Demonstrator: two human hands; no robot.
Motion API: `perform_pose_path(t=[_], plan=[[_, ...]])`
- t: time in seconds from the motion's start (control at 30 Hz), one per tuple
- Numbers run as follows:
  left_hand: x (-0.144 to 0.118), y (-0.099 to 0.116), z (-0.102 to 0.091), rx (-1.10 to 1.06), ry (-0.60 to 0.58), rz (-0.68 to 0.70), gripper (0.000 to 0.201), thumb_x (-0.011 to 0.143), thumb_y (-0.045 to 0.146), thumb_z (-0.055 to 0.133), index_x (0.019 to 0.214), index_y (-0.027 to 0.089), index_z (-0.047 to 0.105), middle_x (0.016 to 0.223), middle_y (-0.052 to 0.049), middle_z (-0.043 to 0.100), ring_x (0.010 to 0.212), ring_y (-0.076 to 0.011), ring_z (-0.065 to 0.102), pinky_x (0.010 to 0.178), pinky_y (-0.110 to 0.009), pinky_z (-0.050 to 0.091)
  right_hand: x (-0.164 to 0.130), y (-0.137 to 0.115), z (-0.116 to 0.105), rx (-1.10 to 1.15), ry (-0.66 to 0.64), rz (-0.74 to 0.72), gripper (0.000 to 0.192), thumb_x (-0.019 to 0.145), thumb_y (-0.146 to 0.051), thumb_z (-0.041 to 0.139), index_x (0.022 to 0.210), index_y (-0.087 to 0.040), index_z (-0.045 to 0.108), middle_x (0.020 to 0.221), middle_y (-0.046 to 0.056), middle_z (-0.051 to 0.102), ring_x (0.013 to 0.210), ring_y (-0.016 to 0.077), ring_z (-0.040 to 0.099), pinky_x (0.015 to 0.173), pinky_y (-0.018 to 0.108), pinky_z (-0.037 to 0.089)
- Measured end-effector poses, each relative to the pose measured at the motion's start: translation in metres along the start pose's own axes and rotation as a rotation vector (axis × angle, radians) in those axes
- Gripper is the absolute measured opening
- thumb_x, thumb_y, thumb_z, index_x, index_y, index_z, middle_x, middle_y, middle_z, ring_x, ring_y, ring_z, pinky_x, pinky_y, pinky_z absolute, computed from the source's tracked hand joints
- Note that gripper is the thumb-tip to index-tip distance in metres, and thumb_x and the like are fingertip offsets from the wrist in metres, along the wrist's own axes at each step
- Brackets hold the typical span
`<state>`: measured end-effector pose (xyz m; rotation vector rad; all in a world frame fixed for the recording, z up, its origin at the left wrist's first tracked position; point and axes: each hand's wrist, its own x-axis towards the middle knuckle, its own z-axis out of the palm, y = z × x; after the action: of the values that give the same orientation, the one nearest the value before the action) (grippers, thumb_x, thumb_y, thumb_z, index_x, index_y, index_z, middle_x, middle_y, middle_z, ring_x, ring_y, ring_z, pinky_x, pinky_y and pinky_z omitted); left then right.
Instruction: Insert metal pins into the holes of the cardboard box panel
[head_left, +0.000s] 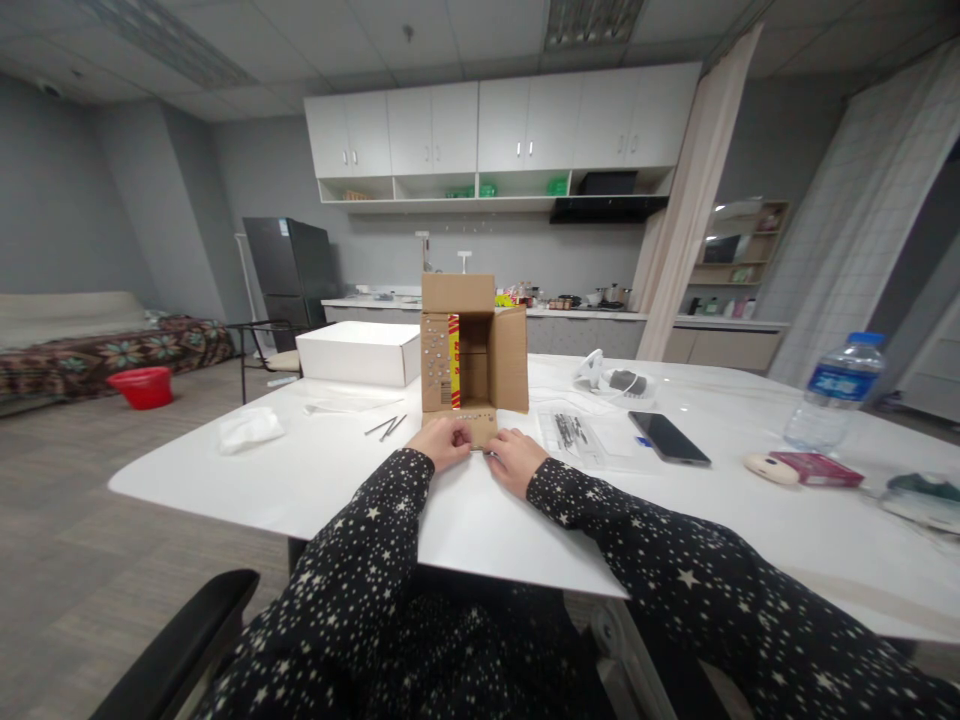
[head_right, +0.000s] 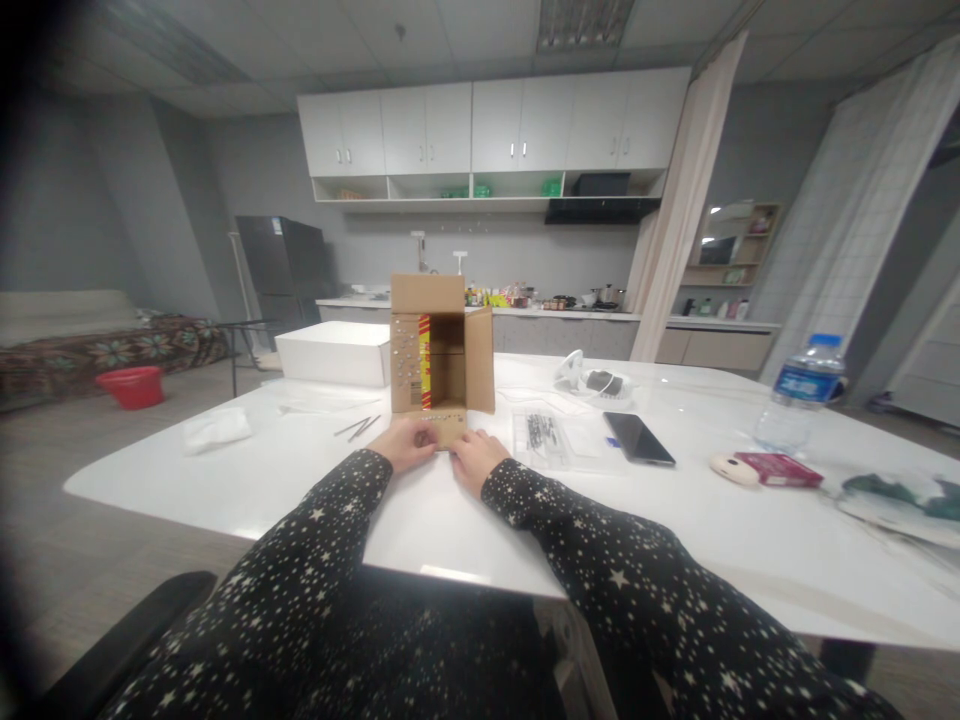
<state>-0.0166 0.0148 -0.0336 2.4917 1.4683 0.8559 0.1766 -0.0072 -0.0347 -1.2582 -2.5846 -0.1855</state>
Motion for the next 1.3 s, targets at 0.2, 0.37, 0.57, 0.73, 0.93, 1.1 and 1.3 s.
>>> perform_pose_path(t=[0.2, 0.37, 0.57, 0.73, 0.93, 1.1, 1.3], plan=[[0.0, 0.001, -0.003, 0.063, 0.017, -0.05, 0.014, 0.073, 0.028, 0.054, 0.074, 0.019, 0.065, 0.066, 0.0, 0.063, 0.061, -0.0136, 0.056, 0.059, -0.025, 0.04, 0.0, -0.001, -0.001, -0.008, 0.005, 0.001, 0.026, 0.091, -0.024, 0.043, 0.103, -0.018, 0.065, 0.103, 0.01, 0.06, 0.097, 0.0215, 0.052, 0.083, 0.032, 0.039], [-0.002, 0.006, -0.009, 0.195, 0.148, -0.196, 0.017, 0.074, 0.028, 0.055, 0.088, 0.022, 0.062, 0.071, 0.001, 0.063, 0.069, -0.0168, 0.058, 0.066, -0.028, 0.04, -0.001, -0.001, -0.001, 0.001, 0.003, -0.004, 0.026, 0.091, -0.025, 0.043, 0.105, -0.018, 0.064, 0.103, 0.009, 0.06, 0.097, 0.0208, 0.051, 0.085, 0.032, 0.038], [-0.002, 0.005, -0.011, 0.271, 0.204, -0.314, 0.021, 0.076, 0.029, 0.056, 0.095, 0.022, 0.059, 0.088, -0.004, 0.062, 0.088, -0.0214, 0.058, 0.079, -0.033, 0.041, 0.0, 0.0, 0.0, 0.003, 0.006, -0.007, 0.026, 0.092, -0.025, 0.042, 0.105, -0.019, 0.064, 0.103, 0.009, 0.06, 0.096, 0.0204, 0.051, 0.085, 0.032, 0.038], [-0.002, 0.002, -0.009, 0.272, 0.205, -0.349, 0.022, 0.078, 0.031, 0.055, 0.098, 0.022, 0.058, 0.096, -0.006, 0.061, 0.095, -0.0226, 0.057, 0.084, -0.036, 0.039, 0.0, 0.0, 0.001, -0.001, 0.008, -0.008, 0.026, 0.092, -0.025, 0.042, 0.105, -0.019, 0.064, 0.104, 0.009, 0.06, 0.096, 0.0201, 0.051, 0.085, 0.032, 0.038], [-0.002, 0.001, -0.009, 0.288, 0.229, -0.37, 0.018, 0.08, 0.028, 0.052, 0.095, 0.022, 0.058, 0.099, -0.007, 0.063, 0.098, -0.0243, 0.057, 0.084, -0.038, 0.04, 0.0, 0.0, 0.001, -0.004, 0.008, -0.013, 0.026, 0.092, -0.025, 0.043, 0.105, -0.019, 0.064, 0.104, 0.009, 0.06, 0.096, 0.0202, 0.051, 0.085, 0.032, 0.038], [-0.001, 0.0, -0.01, 0.3, 0.226, -0.387, 0.015, 0.082, 0.028, 0.05, 0.092, 0.022, 0.059, 0.099, -0.008, 0.064, 0.099, -0.0253, 0.058, 0.085, -0.039, 0.041, -0.001, 0.0, 0.001, -0.002, 0.01, -0.016, 0.026, 0.092, -0.025, 0.042, 0.106, -0.019, 0.064, 0.104, 0.009, 0.059, 0.097, 0.02, 0.051, 0.085, 0.032, 0.038], [0.0, -0.002, -0.009, 0.278, 0.229, -0.378, 0.013, 0.083, 0.027, 0.048, 0.091, 0.021, 0.057, 0.102, -0.008, 0.064, 0.101, -0.0251, 0.058, 0.085, -0.039, 0.041, 0.0, 0.001, 0.002, 0.0, 0.019, -0.017, 0.026, 0.091, -0.025, 0.042, 0.104, -0.019, 0.064, 0.104, 0.009, 0.06, 0.096, 0.0203, 0.051, 0.084, 0.032, 0.038]])
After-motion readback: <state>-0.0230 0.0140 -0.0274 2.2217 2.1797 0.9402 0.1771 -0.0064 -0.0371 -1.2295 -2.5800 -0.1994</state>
